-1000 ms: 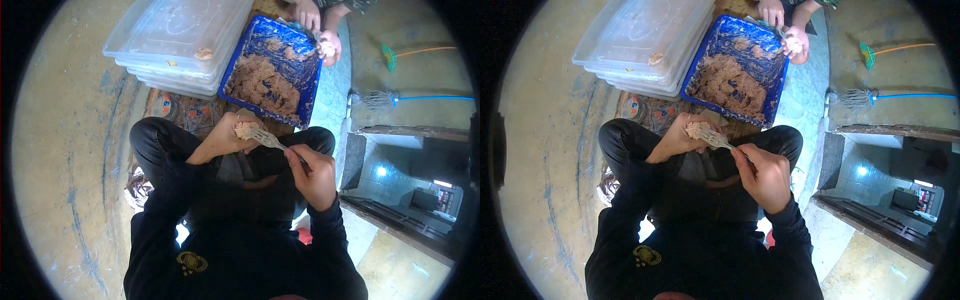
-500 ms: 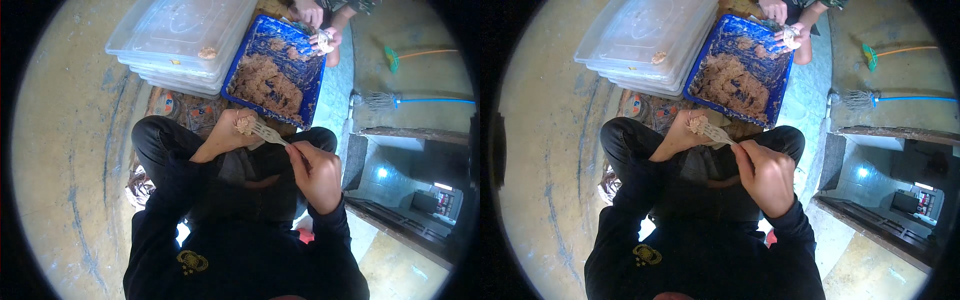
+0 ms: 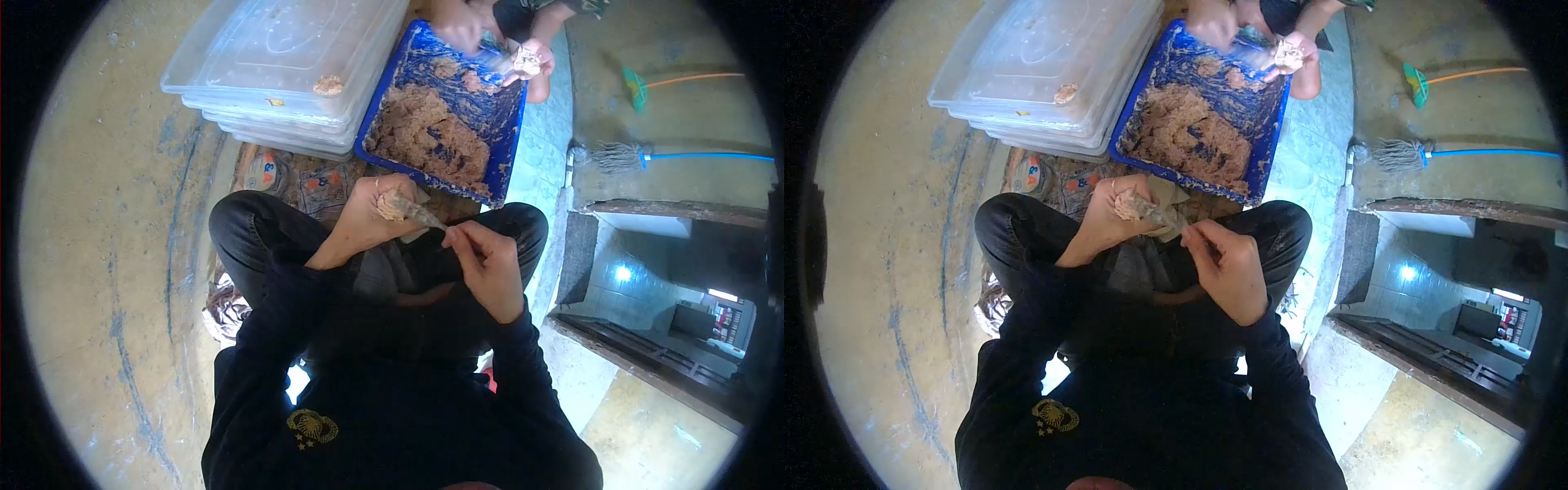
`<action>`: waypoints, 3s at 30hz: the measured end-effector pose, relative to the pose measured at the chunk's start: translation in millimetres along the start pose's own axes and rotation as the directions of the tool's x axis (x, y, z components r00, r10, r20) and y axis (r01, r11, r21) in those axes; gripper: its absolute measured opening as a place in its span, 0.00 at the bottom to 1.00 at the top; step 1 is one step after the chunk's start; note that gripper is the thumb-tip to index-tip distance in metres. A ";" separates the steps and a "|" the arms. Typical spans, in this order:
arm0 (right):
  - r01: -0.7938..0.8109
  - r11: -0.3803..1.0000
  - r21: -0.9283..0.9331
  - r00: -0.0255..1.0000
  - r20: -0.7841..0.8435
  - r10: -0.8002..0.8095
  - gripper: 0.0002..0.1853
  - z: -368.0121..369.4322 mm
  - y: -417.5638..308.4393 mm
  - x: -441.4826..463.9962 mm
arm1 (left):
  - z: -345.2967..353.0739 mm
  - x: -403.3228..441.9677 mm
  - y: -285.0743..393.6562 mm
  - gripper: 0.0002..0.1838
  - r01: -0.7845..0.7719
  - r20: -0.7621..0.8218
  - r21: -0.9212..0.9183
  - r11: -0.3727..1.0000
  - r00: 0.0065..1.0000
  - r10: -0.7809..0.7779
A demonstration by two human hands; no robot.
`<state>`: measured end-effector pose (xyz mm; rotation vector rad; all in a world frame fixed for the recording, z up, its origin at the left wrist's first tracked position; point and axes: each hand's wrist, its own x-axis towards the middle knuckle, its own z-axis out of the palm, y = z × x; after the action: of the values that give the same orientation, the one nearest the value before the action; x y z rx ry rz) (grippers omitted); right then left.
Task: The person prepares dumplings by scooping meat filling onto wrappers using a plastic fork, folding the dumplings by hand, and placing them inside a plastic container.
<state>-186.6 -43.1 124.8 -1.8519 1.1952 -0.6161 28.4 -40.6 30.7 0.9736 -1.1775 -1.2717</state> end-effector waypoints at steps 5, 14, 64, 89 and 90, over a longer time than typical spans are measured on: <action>0.079 0.989 -0.125 0.996 0.047 -0.074 0.07 -5.4 -1.4 -4.7 | 6.3 1.9 18.6 0.18 0.024 -0.026 -0.056 0.998 0.999 -0.026; 0.100 0.955 -0.280 0.991 -0.062 -0.122 0.05 -10.5 -11.2 1.0 | -2.9 3.9 -24.6 0.26 0.009 0.053 0.317 0.948 0.998 -0.027; -0.047 0.590 -0.806 0.998 -0.055 0.004 0.22 -12.3 61.3 -21.5 | -11.9 8.4 -0.8 0.21 0.408 -0.169 -0.518 0.752 0.813 -0.557; 0.038 0.949 -0.312 0.971 -0.215 -0.109 0.06 -54.7 6.0 -37.4 | 8.6 -1.5 2.0 0.15 0.118 0.142 -0.110 0.987 0.985 -0.102; 0.098 0.948 -0.302 0.974 -0.165 -0.154 0.05 -47.1 -1.2 -33.2 | 6.8 -2.8 -2.7 0.16 0.148 0.154 -0.111 0.983 0.979 -0.130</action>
<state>-235.8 -30.6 152.2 -2.1718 1.3561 -0.7292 21.4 -37.4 28.9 0.8971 -1.1442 -1.5306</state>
